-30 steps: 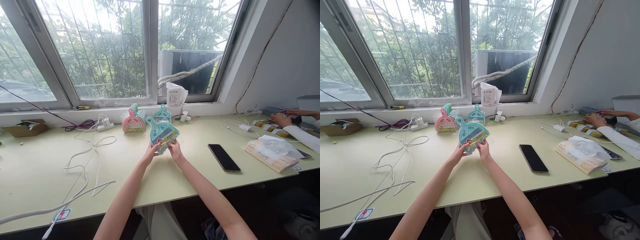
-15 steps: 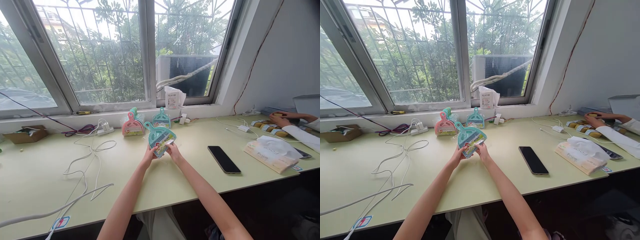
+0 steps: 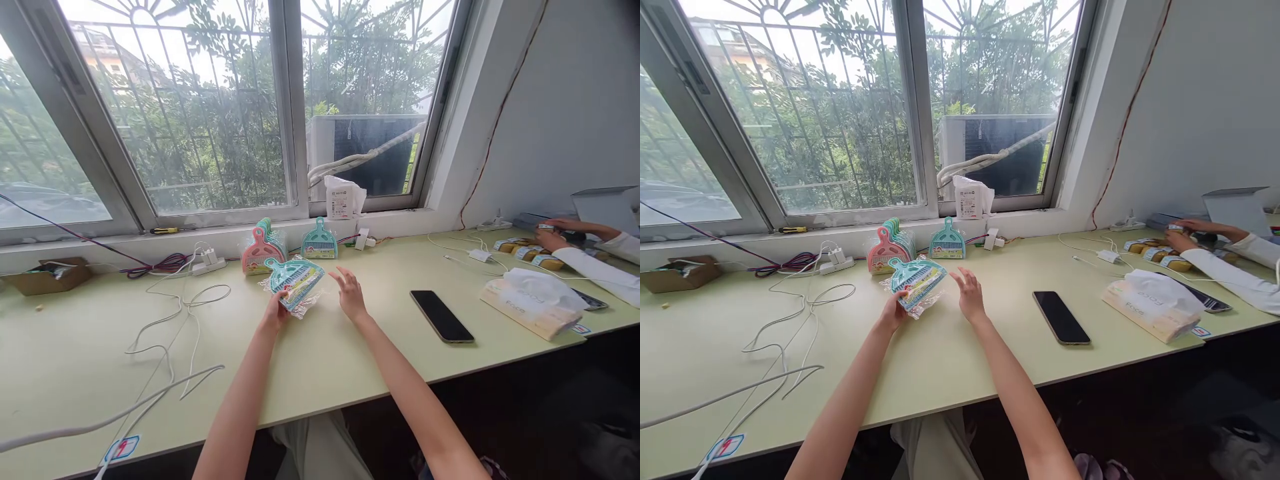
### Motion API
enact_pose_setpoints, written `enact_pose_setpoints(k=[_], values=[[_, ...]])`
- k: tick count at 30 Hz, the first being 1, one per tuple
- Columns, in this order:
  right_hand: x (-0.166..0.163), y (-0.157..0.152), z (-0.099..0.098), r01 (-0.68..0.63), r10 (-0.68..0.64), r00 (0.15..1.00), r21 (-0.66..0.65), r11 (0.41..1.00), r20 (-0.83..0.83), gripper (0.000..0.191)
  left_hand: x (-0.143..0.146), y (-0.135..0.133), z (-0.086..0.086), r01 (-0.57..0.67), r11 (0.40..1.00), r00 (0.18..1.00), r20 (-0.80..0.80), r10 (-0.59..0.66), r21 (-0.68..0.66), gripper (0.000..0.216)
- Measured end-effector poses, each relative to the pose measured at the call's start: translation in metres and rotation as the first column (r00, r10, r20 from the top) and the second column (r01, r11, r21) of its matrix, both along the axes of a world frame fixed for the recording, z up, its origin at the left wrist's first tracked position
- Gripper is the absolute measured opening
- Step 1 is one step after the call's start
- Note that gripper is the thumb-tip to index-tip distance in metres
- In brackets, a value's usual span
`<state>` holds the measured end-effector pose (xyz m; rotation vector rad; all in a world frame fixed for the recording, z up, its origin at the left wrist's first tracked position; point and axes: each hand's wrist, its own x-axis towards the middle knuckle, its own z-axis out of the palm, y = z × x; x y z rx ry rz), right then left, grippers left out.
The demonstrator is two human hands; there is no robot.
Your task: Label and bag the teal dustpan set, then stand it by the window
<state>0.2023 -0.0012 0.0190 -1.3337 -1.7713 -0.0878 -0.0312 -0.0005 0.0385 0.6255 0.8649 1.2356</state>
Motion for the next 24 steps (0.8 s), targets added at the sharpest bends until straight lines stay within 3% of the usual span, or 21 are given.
enact_pose_setpoints(k=[3,10,17,24], values=[[-0.001,0.003,-0.004,-0.078,0.075,0.989,0.021,0.997,0.123,0.062,-0.004,0.001,-0.001,0.007,1.000,1.000,-0.005,-0.007,-0.023,0.038],[0.006,0.012,-0.004,-0.145,0.151,0.985,0.069,0.987,-0.090,0.019,-0.003,0.000,-0.002,0.136,0.989,0.988,-0.069,-0.141,-0.066,0.038],[0.005,0.011,0.001,-0.204,0.218,0.939,0.079,0.976,-0.265,0.020,-0.008,0.000,-0.001,0.183,0.979,0.975,-0.112,-0.192,-0.085,0.042],[0.002,0.009,0.000,-0.146,0.163,0.939,0.077,0.986,-0.303,0.023,-0.005,-0.005,0.000,0.306,0.949,0.932,-0.181,-0.314,-0.072,0.040]])
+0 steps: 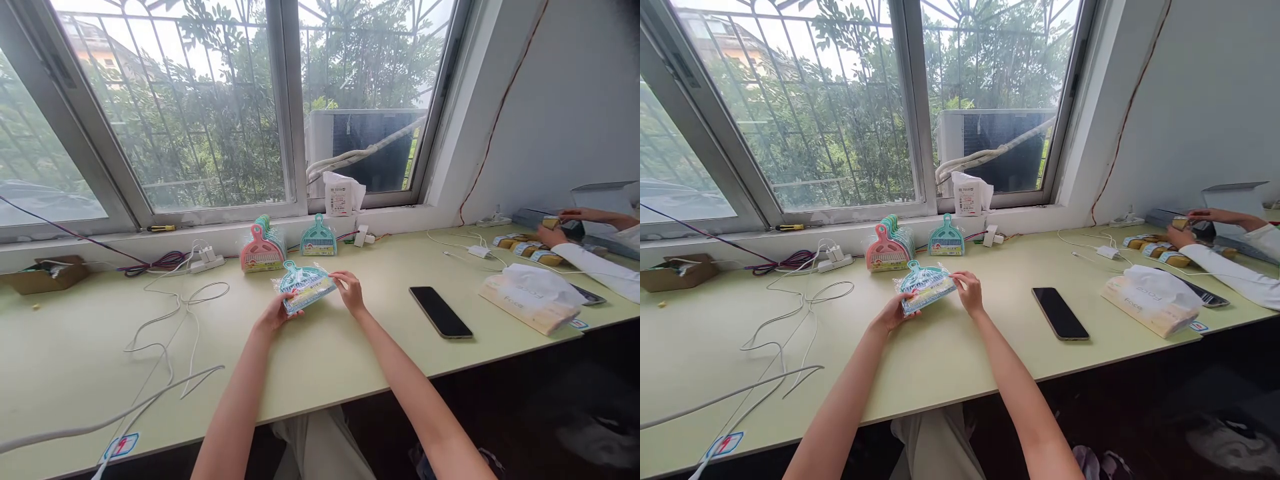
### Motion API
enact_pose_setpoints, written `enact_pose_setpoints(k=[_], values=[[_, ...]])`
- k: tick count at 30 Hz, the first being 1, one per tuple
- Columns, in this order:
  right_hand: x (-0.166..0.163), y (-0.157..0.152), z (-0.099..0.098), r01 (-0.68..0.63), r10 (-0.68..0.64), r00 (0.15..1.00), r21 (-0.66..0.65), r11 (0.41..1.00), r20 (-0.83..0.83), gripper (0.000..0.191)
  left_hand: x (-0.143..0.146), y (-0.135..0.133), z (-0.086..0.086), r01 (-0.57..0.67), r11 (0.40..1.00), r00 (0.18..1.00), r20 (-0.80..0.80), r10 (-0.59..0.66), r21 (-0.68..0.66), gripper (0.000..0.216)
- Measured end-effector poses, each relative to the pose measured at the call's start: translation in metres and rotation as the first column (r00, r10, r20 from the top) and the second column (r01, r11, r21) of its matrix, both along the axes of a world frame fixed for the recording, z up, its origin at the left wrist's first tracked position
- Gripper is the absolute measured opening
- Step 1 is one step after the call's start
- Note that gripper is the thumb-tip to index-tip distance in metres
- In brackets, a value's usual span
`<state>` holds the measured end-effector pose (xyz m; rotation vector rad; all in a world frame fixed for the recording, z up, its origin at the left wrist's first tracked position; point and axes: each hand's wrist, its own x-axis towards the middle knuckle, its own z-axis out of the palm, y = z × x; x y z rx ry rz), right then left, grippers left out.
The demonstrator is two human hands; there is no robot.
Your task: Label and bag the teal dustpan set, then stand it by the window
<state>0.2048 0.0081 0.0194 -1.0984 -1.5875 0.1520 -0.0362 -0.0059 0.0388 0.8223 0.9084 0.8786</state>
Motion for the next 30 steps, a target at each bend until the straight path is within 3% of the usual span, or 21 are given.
enact_pose_setpoints(k=[8,17,25,30], values=[[0.000,0.011,-0.015,-0.021,0.008,0.993,-0.109,0.994,-0.118,0.019,0.004,-0.005,0.000,0.217,0.973,0.975,-0.061,-0.213,0.077,0.049],[-0.005,0.008,-0.014,-0.026,0.025,1.000,-0.110,0.994,-0.009,0.017,0.008,-0.011,0.004,0.209,0.967,0.976,-0.085,-0.199,0.148,0.053],[-0.004,0.002,-0.010,-0.129,0.056,0.961,-0.260,0.957,-0.270,0.032,0.008,-0.009,0.001,0.221,0.963,0.973,-0.106,-0.206,0.155,0.053],[-0.004,0.002,-0.011,-0.051,-0.023,0.958,-0.248,0.967,-0.287,0.026,0.010,-0.009,0.000,0.240,0.955,0.968,-0.122,-0.221,0.176,0.059]])
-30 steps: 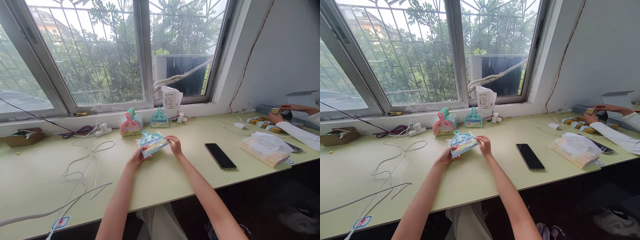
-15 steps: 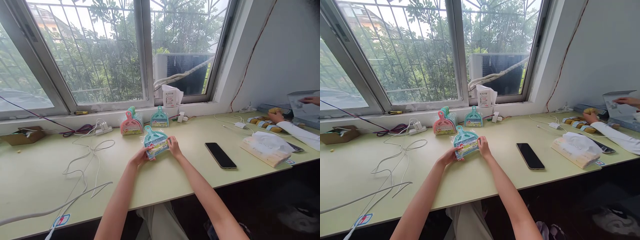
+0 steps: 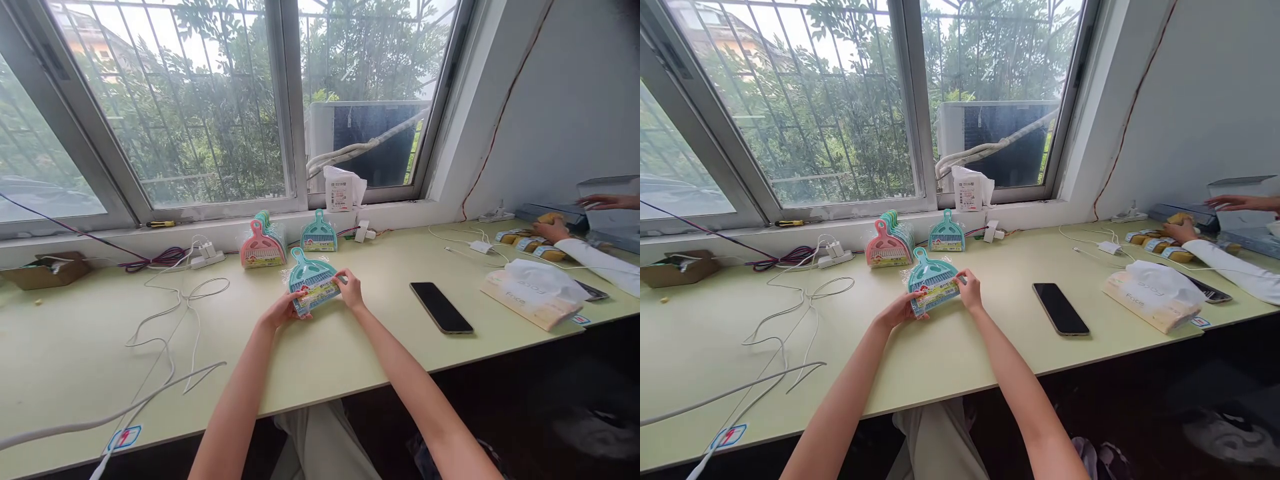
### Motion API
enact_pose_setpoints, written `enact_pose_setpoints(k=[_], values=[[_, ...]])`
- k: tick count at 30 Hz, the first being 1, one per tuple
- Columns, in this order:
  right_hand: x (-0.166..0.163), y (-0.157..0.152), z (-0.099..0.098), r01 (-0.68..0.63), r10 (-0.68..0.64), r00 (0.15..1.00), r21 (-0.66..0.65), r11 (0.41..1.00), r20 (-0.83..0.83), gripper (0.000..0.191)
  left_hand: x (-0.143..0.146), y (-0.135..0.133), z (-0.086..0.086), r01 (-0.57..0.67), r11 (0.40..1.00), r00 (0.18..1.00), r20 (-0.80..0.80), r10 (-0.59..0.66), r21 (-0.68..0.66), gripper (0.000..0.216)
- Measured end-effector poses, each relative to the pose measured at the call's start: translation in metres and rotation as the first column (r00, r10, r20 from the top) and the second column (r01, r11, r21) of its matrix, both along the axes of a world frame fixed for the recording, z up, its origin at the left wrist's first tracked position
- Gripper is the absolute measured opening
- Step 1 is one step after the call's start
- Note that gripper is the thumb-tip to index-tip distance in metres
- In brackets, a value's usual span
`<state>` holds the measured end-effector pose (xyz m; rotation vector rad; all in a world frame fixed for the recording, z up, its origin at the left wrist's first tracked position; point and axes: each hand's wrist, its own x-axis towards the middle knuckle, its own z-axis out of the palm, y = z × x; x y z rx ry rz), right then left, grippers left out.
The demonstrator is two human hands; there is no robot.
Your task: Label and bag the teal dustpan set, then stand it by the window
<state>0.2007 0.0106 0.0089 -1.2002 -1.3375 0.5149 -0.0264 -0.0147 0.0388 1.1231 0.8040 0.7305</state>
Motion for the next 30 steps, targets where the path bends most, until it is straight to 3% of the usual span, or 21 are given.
enact_pose_setpoints(k=[6,11,15,17,22,26,30], values=[[0.005,0.007,-0.003,-0.011,-0.014,0.984,-0.141,0.990,-0.179,0.049,0.002,-0.001,0.002,-0.009,1.000,0.998,-0.069,0.011,0.022,0.062],[0.008,0.009,-0.005,-0.208,0.098,0.877,-0.187,0.960,-0.471,0.040,0.007,-0.005,0.005,-0.124,0.979,0.986,-0.087,0.139,0.160,0.077],[0.013,0.010,-0.005,-0.164,0.024,0.800,-0.181,0.970,-0.600,0.035,0.013,-0.007,0.009,-0.242,0.919,0.962,-0.047,0.269,0.312,0.100],[0.016,0.012,-0.006,-0.132,-0.007,0.785,-0.178,0.975,-0.620,0.035,0.016,-0.008,0.011,-0.214,0.900,0.966,-0.054,0.252,0.379,0.091],[0.020,0.016,-0.012,-0.116,-0.031,0.763,-0.184,0.976,-0.645,0.041,0.021,-0.012,0.013,-0.110,0.851,0.973,-0.120,0.199,0.514,0.045],[0.020,0.017,-0.014,-0.087,-0.062,0.778,-0.205,0.975,-0.625,0.046,0.024,-0.013,0.010,-0.199,0.847,0.965,-0.051,0.257,0.492,0.047],[0.017,0.016,-0.012,-0.091,-0.053,0.783,-0.199,0.976,-0.619,0.044,0.026,-0.004,0.002,-0.311,0.798,0.921,-0.045,0.388,0.517,0.014]])
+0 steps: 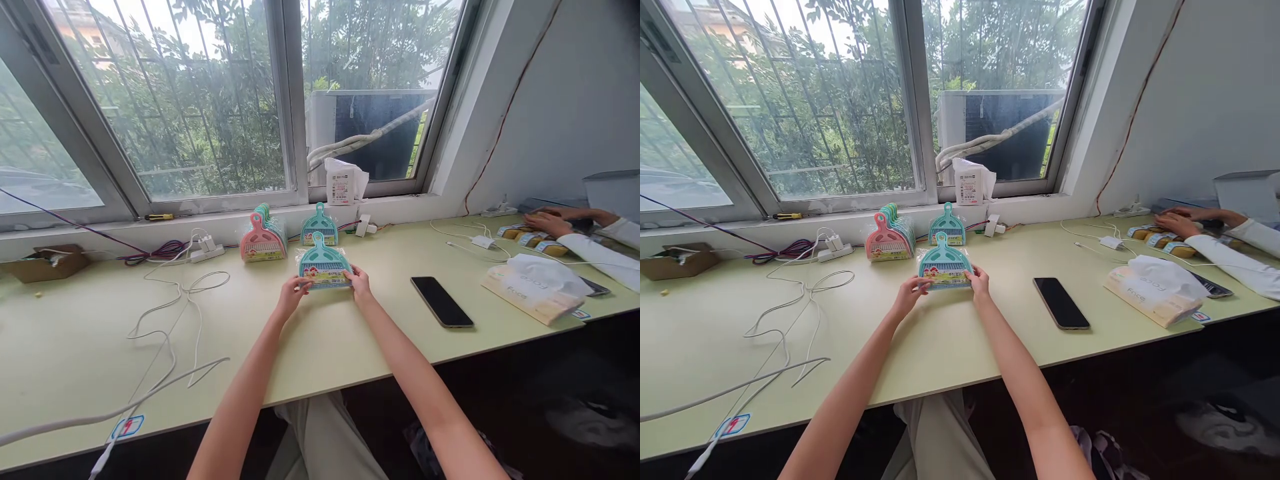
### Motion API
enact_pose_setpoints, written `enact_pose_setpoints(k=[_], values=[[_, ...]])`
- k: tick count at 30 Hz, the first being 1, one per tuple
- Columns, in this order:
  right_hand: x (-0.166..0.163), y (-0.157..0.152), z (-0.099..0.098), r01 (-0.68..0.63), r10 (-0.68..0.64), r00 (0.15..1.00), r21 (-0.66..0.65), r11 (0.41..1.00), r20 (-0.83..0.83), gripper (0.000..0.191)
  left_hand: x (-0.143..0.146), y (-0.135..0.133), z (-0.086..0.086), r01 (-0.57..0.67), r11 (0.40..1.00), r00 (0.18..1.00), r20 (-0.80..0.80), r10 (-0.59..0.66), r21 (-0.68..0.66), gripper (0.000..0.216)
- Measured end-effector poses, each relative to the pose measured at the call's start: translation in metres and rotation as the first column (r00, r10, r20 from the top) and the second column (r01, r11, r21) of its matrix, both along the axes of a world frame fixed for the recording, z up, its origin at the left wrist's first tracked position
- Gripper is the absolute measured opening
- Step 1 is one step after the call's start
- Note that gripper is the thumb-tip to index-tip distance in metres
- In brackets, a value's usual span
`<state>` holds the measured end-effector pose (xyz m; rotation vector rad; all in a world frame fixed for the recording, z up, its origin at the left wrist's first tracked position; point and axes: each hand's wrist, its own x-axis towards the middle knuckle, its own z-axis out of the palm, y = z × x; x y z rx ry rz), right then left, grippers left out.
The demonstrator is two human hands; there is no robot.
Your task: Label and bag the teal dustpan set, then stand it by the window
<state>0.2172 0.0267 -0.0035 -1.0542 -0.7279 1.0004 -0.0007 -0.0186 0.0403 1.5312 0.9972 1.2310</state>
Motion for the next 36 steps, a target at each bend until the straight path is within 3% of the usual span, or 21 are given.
enact_pose_setpoints(k=[6,13,21,25,29,33,36], values=[[-0.004,-0.003,0.004,-0.039,0.039,0.999,0.005,0.999,0.027,0.042,0.002,0.010,-0.011,-0.057,0.994,0.998,-0.024,0.060,0.096,0.016],[-0.007,-0.008,0.008,-0.110,0.108,0.993,0.035,0.993,0.057,0.044,0.006,0.007,-0.012,-0.126,0.992,0.992,0.027,0.126,0.015,0.023],[-0.009,-0.008,0.012,-0.162,0.161,0.987,0.083,0.983,0.022,0.054,0.012,-0.006,-0.005,-0.246,0.947,0.969,0.040,0.243,0.209,0.024],[-0.010,-0.010,0.013,-0.180,0.179,0.984,0.102,0.978,0.014,0.058,0.011,-0.004,-0.005,-0.298,0.941,0.953,0.107,0.284,0.160,0.058],[-0.011,-0.015,0.017,-0.203,0.201,0.979,0.104,0.974,0.025,0.054,0.002,0.011,-0.014,-0.301,0.954,0.945,0.136,0.297,0.004,0.084],[-0.010,-0.017,0.020,-0.240,0.234,0.970,0.100,0.965,0.073,0.050,-0.007,0.026,-0.023,-0.148,0.987,0.986,0.068,0.153,-0.068,0.060],[-0.009,-0.018,0.021,-0.280,0.269,0.955,0.080,0.957,0.123,0.048,-0.009,0.032,-0.029,-0.125,0.990,0.990,0.058,0.128,-0.063,0.045]])
